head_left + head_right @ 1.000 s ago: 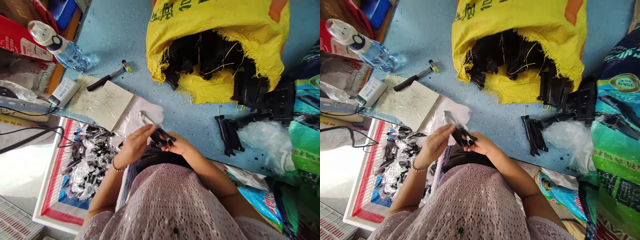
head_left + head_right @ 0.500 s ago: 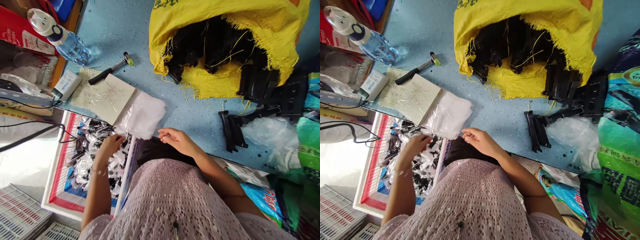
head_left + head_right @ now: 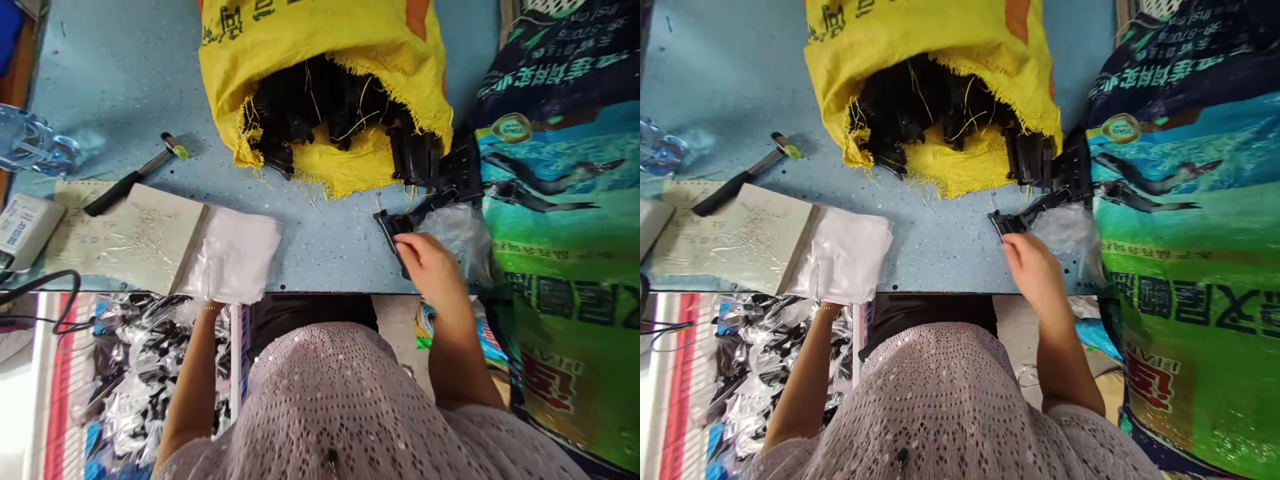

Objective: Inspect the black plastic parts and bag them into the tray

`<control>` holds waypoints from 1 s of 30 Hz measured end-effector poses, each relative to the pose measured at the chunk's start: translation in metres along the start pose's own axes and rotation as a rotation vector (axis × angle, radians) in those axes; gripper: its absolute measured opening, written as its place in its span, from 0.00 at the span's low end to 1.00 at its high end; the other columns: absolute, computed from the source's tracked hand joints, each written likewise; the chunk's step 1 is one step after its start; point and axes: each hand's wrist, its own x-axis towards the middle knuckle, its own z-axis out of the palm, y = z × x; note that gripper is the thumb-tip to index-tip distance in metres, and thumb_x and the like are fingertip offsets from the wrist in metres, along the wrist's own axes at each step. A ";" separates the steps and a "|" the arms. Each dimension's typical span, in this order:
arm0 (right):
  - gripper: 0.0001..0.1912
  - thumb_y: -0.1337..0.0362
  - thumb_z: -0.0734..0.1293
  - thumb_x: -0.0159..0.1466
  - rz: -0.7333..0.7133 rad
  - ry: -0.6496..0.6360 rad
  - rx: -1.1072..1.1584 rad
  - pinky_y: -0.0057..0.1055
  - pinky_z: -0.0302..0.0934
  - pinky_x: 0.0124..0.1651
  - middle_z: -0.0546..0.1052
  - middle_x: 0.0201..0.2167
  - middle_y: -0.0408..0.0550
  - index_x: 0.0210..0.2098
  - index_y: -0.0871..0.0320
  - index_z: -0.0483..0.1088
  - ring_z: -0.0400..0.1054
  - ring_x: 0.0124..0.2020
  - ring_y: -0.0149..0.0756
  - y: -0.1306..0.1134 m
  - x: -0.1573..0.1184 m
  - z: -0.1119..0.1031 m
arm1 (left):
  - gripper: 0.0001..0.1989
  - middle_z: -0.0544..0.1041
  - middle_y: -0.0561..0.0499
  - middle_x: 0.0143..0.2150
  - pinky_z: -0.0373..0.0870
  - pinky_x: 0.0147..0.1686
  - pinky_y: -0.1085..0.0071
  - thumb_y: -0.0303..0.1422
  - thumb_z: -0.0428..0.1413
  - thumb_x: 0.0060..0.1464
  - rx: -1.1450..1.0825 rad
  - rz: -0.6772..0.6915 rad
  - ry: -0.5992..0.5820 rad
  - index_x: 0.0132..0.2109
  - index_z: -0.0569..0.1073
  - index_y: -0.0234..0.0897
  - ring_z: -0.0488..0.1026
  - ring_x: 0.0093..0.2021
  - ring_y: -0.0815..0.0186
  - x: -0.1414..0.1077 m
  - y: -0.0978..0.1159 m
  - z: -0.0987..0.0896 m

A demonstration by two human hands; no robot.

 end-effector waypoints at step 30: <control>0.15 0.53 0.80 0.56 0.205 -0.800 1.534 0.26 0.67 0.33 0.75 0.28 0.40 0.34 0.56 0.78 0.69 0.28 0.28 -0.115 0.031 0.145 | 0.21 0.80 0.40 0.56 0.75 0.58 0.50 0.18 0.47 0.60 0.326 0.134 0.520 0.52 0.80 0.36 0.77 0.56 0.54 -0.009 0.100 -0.032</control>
